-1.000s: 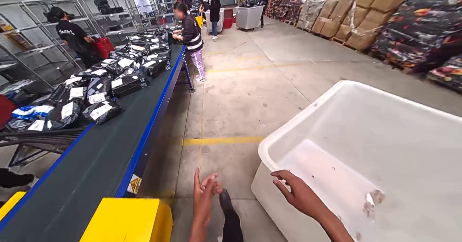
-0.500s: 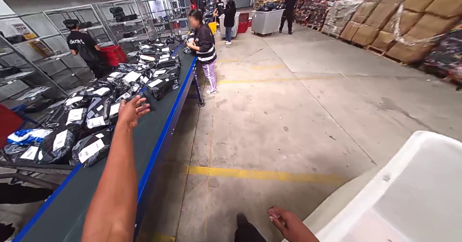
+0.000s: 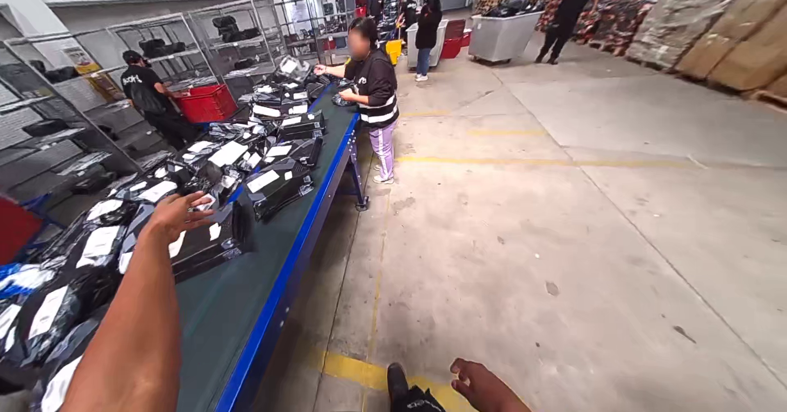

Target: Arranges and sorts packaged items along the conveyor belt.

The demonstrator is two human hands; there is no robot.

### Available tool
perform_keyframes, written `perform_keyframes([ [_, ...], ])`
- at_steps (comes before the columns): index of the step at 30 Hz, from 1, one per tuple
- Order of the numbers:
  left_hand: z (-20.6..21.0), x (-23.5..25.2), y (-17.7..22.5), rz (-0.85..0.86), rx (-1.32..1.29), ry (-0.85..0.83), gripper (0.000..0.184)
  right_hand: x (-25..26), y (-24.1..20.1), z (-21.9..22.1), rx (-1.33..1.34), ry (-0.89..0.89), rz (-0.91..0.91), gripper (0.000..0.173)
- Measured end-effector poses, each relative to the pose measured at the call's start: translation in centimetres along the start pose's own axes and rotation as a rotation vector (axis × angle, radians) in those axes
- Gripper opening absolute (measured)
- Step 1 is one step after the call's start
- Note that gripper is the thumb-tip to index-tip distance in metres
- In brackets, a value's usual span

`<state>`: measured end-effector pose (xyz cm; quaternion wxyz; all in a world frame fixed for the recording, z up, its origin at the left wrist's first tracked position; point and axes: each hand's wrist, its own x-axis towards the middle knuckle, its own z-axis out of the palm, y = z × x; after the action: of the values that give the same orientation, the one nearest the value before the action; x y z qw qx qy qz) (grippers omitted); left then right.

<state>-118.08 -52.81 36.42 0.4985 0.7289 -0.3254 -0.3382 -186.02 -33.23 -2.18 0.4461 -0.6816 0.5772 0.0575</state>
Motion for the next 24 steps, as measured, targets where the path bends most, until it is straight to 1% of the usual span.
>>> perform_keyframes([
  [5, 2.0, 10.1, 4.1, -0.008, 0.036, 0.042, 0.055, 11.2, -7.4, -13.1, -0.122, 0.022, -0.116, 0.046],
  [8, 4.1, 16.9, 5.6, -0.027, 0.069, 0.082, 0.056, 17.6, -10.8, -18.8, -0.056, 0.046, -0.226, 0.046],
  [10, 5.7, 21.8, 5.8, -0.034, 0.104, 0.086, 0.058, 21.9, -11.8, -21.3, -0.015, 0.035, -0.257, 0.046],
  [12, 7.5, 26.8, 5.9, -0.044, 0.134, 0.069, 0.058, 26.6, -11.9, -23.1, -0.012, 0.014, -0.247, 0.046],
  [15, 10.2, 35.7, 5.7, -0.058, 0.125, 0.018, 0.058, 33.6, -11.5, -25.1, -0.045, -0.033, -0.165, 0.047],
  [17, 11.5, 41.5, 4.9, -0.042, 0.062, 0.033, 0.06, 37.1, -11.8, -26.9, -0.081, -0.087, -0.092, 0.047],
  [18, 12.0, 44.1, 4.7, 0.005, 0.037, 0.096, 0.066, 38.7, -12.3, -28.1, -0.102, -0.123, -0.064, 0.047],
  [19, 12.8, 46.2, 4.8, 0.094, 0.055, 0.203, 0.079, 40.1, -12.8, -29.4, -0.111, -0.16, -0.044, 0.048],
  [20, 13.8, 48.1, 5.3, 0.23, 0.127, 0.359, 0.095, 41.7, -13.7, -30.9, -0.11, -0.176, -0.041, 0.048],
  [21, 14.5, 49.8, 5.8, 0.389, 0.23, 0.52, 0.106, 43.5, -14.5, -32.7, -0.097, -0.174, -0.052, 0.048],
  [22, 15.0, 51.6, 5.7, 0.55, 0.35, 0.673, 0.108, 45.2, -15.2, -34.3, -0.076, -0.161, -0.066, 0.047],
  [23, 15.5, 53.0, 5.4, 0.684, 0.462, 0.789, 0.105, 46.9, -15.8, -35.8, -0.062, -0.141, -0.077, 0.045],
  [24, 16.0, 53.8, 5.5, 0.795, 0.564, 0.834, 0.098, 48.7, -16.6, -37.2, -0.049, -0.123, -0.09, 0.045],
])
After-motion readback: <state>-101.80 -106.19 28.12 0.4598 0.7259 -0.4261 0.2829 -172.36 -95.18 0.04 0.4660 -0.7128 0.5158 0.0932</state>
